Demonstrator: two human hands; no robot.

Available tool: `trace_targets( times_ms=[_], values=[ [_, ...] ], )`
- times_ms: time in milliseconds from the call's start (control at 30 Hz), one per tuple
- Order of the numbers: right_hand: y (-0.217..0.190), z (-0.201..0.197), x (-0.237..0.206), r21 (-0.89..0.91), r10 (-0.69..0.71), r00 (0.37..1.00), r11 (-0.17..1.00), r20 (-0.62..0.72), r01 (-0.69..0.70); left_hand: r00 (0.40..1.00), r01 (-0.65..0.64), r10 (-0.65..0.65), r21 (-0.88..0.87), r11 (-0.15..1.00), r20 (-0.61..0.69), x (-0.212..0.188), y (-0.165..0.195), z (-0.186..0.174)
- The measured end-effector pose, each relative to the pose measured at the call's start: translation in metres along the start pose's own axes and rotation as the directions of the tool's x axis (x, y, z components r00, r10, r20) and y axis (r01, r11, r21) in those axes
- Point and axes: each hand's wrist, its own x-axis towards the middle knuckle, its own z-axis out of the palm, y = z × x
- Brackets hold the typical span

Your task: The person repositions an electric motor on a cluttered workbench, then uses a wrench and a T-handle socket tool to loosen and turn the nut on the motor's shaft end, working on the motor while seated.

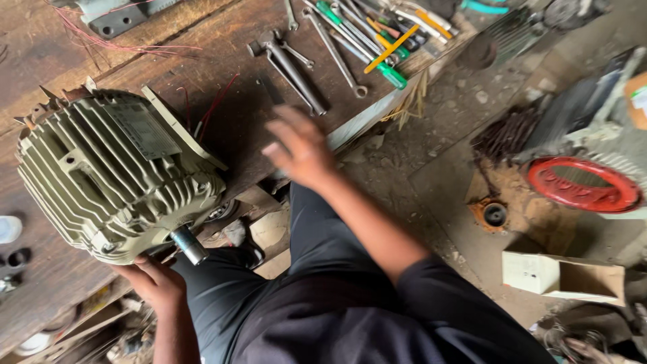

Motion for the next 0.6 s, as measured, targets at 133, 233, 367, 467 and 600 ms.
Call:
trace_targets(
  times_ms=[133,233,367,467,600],
  values=[
    [0.082,-0.026,0.004,-0.156,0.199,0.979,0.967,-0.042,-0.204,0.994,0.014,-0.009,0.042,0.999,-0.11,-0.006,-0.008,0.016],
    [0.116,-0.017,0.02,-0.201,0.285,0.959,0.939,-0.001,-0.279,0.966,0.23,-0.22,0.06,0.971,-0.132,-0.012,-0.013,0.018],
    [0.139,0.026,0.054,-0.296,0.201,0.972,0.942,0.124,-0.158,0.987,0.123,-0.107,0.141,0.982,-0.119,-0.015,-0.018,0.014],
    [0.156,0.043,0.083,-0.581,0.198,0.965,0.812,0.175,-0.061,0.988,0.143,-0.133,0.129,0.981,-0.08,-0.012,-0.017,0.009],
    [0.17,0.03,0.103,-0.761,0.154,0.976,0.648,0.151,0.016,0.953,0.3,-0.301,-0.111,0.947,0.009,-0.007,0.0,0.003]
  ],
)
